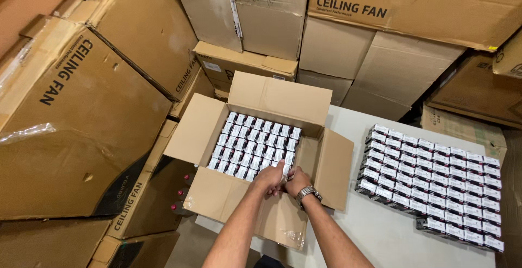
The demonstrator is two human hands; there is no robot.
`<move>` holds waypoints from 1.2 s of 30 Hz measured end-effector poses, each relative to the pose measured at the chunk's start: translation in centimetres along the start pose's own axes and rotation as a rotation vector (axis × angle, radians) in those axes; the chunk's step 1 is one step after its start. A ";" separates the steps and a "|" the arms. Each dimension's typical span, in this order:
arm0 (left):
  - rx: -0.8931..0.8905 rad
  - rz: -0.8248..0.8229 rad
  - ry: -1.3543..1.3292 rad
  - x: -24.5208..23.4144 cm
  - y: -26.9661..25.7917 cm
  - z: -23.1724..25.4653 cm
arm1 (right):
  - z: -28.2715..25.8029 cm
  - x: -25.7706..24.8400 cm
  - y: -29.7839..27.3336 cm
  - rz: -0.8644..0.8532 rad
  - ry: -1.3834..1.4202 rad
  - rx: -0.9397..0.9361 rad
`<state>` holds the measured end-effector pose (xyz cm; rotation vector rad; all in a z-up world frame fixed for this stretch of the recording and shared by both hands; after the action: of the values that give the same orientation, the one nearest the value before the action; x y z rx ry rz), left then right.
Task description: The person picks up small white and black boxes from a grid on a table and places them into a larger cardboard shipping box.
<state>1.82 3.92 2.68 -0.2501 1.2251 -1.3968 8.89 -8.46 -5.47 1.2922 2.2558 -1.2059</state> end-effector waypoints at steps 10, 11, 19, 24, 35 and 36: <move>0.110 0.011 0.062 -0.7 -1.5 1.9 | -2.9 -2.0 -3.0 -0.054 -0.072 0.051; 0.116 0.032 0.045 -1.1 -1.9 2.1 | -2.2 -1.8 -2.4 -0.037 -0.023 0.036; 0.202 0.143 -0.033 -0.3 -2.3 3.2 | -0.4 -2.3 -2.2 0.033 0.118 -0.012; 0.329 0.243 -0.199 2.3 -5.7 6.9 | -1.4 -7.9 -8.2 0.180 0.422 -0.242; 0.597 0.165 -0.263 18.6 -7.5 17.2 | 15.0 -18.4 -13.5 0.536 0.656 -0.107; 0.597 0.157 -0.262 20.3 -7.2 17.5 | 16.4 -18.9 -14.1 0.544 0.678 -0.075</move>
<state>5.11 -23.47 5.53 0.0784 0.5643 -1.4723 5.55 -35.68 2.96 2.3399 2.0465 -0.5243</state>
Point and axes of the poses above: each hand's wrist, its own y-axis towards the middle knuckle, its own x-axis out of the palm, z = x × y, the point moved 7 cm from there along y, towards the middle knuckle, and after that the axes turned 4 degrees about y, right-handed, at the moved point
